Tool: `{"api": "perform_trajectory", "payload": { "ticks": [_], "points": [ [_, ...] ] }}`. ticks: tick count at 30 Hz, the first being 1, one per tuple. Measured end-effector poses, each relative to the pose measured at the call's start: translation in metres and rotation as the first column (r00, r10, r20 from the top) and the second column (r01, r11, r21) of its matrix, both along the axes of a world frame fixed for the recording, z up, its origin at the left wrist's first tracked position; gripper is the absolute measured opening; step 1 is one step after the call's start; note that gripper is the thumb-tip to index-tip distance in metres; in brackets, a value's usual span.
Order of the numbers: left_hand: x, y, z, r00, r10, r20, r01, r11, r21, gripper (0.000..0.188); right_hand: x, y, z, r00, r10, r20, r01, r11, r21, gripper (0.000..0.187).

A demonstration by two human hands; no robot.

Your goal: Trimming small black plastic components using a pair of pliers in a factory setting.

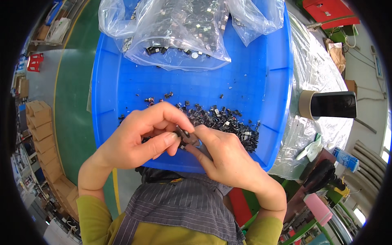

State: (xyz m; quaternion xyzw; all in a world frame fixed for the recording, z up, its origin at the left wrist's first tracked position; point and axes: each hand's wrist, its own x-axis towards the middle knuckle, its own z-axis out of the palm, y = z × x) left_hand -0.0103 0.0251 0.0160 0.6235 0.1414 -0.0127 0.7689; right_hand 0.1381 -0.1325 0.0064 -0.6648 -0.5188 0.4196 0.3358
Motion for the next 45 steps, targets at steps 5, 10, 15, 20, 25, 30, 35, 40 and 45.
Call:
{"api": "perform_trajectory", "payload": {
  "ticks": [5,10,15,20,25,30,35,40,45],
  "points": [
    [-0.016,-0.005,0.004,0.988,0.086,-0.126,-0.086,0.996,0.010,0.039,0.005,0.000,-0.006,0.991,0.094,-0.092,-0.092,0.995,0.025,0.026],
    [-0.018,-0.009,-0.008,0.986,0.166,0.007,-0.166,0.986,-0.030,0.024,0.005,-0.002,0.001,0.978,0.026,-0.207,-0.042,0.996,-0.075,0.024],
    [-0.017,-0.012,-0.014,0.973,0.198,0.118,-0.196,0.980,-0.030,0.018,0.007,-0.003,0.001,0.977,0.066,-0.205,-0.067,0.998,0.002,0.024],
    [-0.016,-0.006,-0.018,0.960,0.248,0.128,-0.229,0.962,-0.147,0.014,0.004,-0.006,-0.003,0.981,0.030,-0.192,-0.033,0.999,-0.009,0.023],
    [-0.016,-0.008,-0.018,0.948,0.285,0.138,-0.253,0.945,-0.209,0.013,0.005,-0.004,-0.001,0.983,0.040,-0.178,-0.045,0.999,-0.019,0.024],
    [-0.016,-0.009,-0.018,0.960,0.261,0.100,-0.247,0.959,-0.137,0.015,0.005,-0.002,0.001,0.976,0.055,-0.209,-0.064,0.997,-0.033,0.025],
    [-0.017,-0.008,-0.017,0.963,0.263,0.061,-0.249,0.952,-0.176,0.014,0.005,0.000,0.000,0.957,0.062,-0.283,-0.072,0.997,-0.023,0.026],
    [-0.015,-0.010,-0.016,0.966,0.256,0.030,-0.244,0.948,-0.205,0.014,0.006,0.000,0.002,0.939,0.061,-0.338,-0.092,0.993,-0.077,0.026],
    [-0.015,-0.010,-0.016,0.967,0.252,0.023,-0.242,0.947,-0.210,0.013,0.007,0.001,0.001,0.939,0.104,-0.328,-0.141,0.986,-0.089,0.027]
  ]
}}
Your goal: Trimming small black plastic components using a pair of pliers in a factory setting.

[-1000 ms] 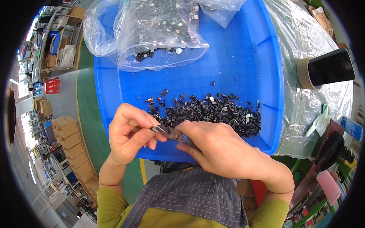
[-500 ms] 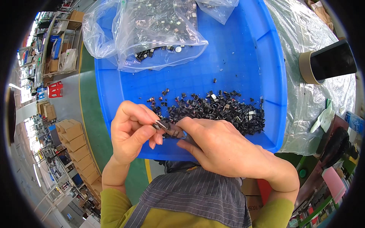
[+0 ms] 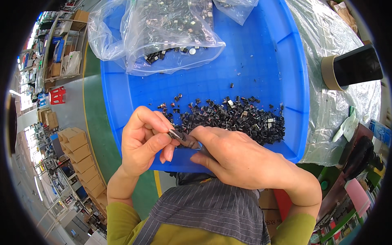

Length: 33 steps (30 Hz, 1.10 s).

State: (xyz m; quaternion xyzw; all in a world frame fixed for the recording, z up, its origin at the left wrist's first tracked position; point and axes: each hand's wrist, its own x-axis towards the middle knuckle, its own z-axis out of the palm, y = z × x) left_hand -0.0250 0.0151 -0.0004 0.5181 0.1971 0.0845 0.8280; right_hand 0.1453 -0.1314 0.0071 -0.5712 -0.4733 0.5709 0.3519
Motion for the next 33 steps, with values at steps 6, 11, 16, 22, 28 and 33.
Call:
{"api": "perform_trajectory", "payload": {
  "ticks": [6,11,16,22,28,33],
  "points": [
    [-0.0003,0.0002,-0.0019,1.000,-0.002,0.022,0.001,1.000,0.022,0.013,0.0005,0.0017,0.0035,0.999,0.031,0.028,-0.030,0.999,-0.023,0.029],
    [0.0033,-0.0029,-0.0047,0.999,0.029,0.045,-0.030,0.999,0.030,0.015,-0.0003,0.0002,0.0026,0.999,0.007,0.031,-0.007,1.000,-0.008,0.030],
    [0.0027,-0.0039,-0.0055,0.997,0.045,0.061,-0.046,0.999,0.011,0.015,-0.0015,0.0005,0.0010,0.999,-0.002,0.037,0.002,1.000,-0.014,0.029],
    [0.0031,-0.0019,-0.0036,1.000,0.017,0.026,-0.019,0.997,0.070,0.014,-0.0012,0.0006,0.0016,0.998,-0.002,0.070,0.001,1.000,0.024,0.029],
    [0.0033,-0.0016,-0.0031,1.000,0.008,-0.002,-0.008,0.996,0.088,0.013,-0.0007,0.0003,0.0013,0.992,0.020,0.125,-0.020,1.000,-0.008,0.028],
    [0.0018,-0.0031,0.0025,0.999,-0.006,-0.038,0.010,0.995,0.095,0.010,-0.0029,-0.0011,0.0024,0.989,-0.024,0.148,0.022,1.000,0.017,0.028]
  ]
}}
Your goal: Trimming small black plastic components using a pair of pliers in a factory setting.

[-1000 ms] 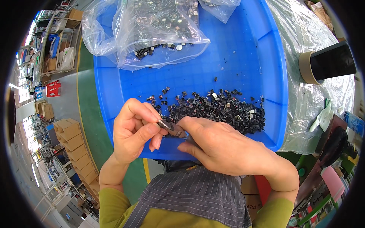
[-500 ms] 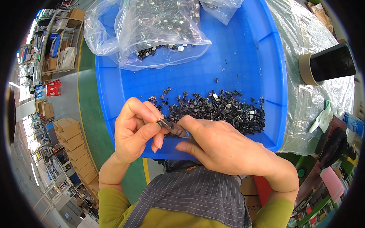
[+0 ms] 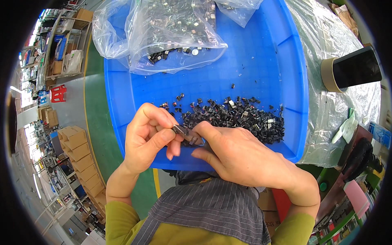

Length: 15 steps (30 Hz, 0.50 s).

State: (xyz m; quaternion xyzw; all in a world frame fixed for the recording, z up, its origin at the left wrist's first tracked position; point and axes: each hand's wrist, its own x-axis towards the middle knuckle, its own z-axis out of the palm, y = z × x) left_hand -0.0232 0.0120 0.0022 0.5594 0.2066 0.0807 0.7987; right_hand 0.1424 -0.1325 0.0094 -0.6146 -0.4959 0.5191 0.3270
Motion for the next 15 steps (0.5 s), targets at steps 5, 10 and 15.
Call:
{"api": "perform_trajectory", "payload": {
  "ticks": [5,10,15],
  "points": [
    [0.001,0.002,-0.006,0.995,-0.092,-0.030,0.094,0.851,0.516,0.012,0.001,-0.001,-0.001,1.000,-0.005,0.016,0.004,0.999,0.053,0.029],
    [0.005,-0.005,-0.015,0.977,-0.073,0.201,-0.170,0.308,0.936,0.022,0.001,-0.001,-0.002,1.000,-0.006,-0.007,0.007,0.999,0.054,0.031],
    [0.002,-0.006,-0.013,0.979,-0.055,0.194,-0.187,0.104,0.977,0.027,0.001,-0.001,-0.003,0.999,-0.036,-0.025,0.038,0.998,0.053,0.035]
  ]
}}
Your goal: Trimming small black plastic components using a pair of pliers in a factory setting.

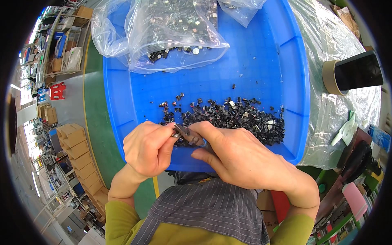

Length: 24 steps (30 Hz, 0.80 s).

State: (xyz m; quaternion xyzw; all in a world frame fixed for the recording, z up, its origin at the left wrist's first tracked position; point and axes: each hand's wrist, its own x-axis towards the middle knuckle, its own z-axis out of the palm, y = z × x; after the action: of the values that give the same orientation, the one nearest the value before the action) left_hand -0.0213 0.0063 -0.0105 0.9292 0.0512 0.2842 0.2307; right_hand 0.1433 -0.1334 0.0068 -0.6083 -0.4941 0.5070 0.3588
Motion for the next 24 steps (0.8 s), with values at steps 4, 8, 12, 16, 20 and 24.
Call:
{"api": "perform_trajectory", "payload": {
  "ticks": [4,8,12,16,20,24],
  "points": [
    [0.003,0.002,0.000,0.999,-0.023,0.048,0.028,0.992,-0.123,0.024,0.001,0.000,0.003,1.000,0.006,0.018,-0.006,1.000,-0.010,0.037],
    [0.001,0.012,0.022,0.912,-0.393,-0.119,-0.111,0.044,-0.993,0.047,-0.001,-0.002,-0.002,1.000,0.015,0.018,-0.016,0.998,0.066,0.036],
    [0.002,0.009,0.022,0.917,-0.396,-0.056,-0.031,0.069,-0.997,0.032,0.000,0.001,0.002,1.000,0.014,0.013,-0.015,1.000,0.020,0.034],
    [-0.001,0.008,0.018,0.924,-0.379,-0.050,0.073,0.302,-0.951,0.022,0.001,0.003,0.003,1.000,0.020,-0.016,-0.021,1.000,-0.013,0.033],
    [-0.003,0.003,0.021,0.950,-0.292,-0.113,0.006,0.379,-0.925,0.024,-0.003,0.001,-0.005,0.998,-0.063,0.032,0.059,0.994,0.094,0.035],
    [-0.003,0.003,0.021,0.957,-0.237,-0.166,-0.073,0.355,-0.932,0.028,-0.003,0.001,-0.007,0.877,-0.187,0.443,0.118,0.977,0.179,0.043]
  ]
}}
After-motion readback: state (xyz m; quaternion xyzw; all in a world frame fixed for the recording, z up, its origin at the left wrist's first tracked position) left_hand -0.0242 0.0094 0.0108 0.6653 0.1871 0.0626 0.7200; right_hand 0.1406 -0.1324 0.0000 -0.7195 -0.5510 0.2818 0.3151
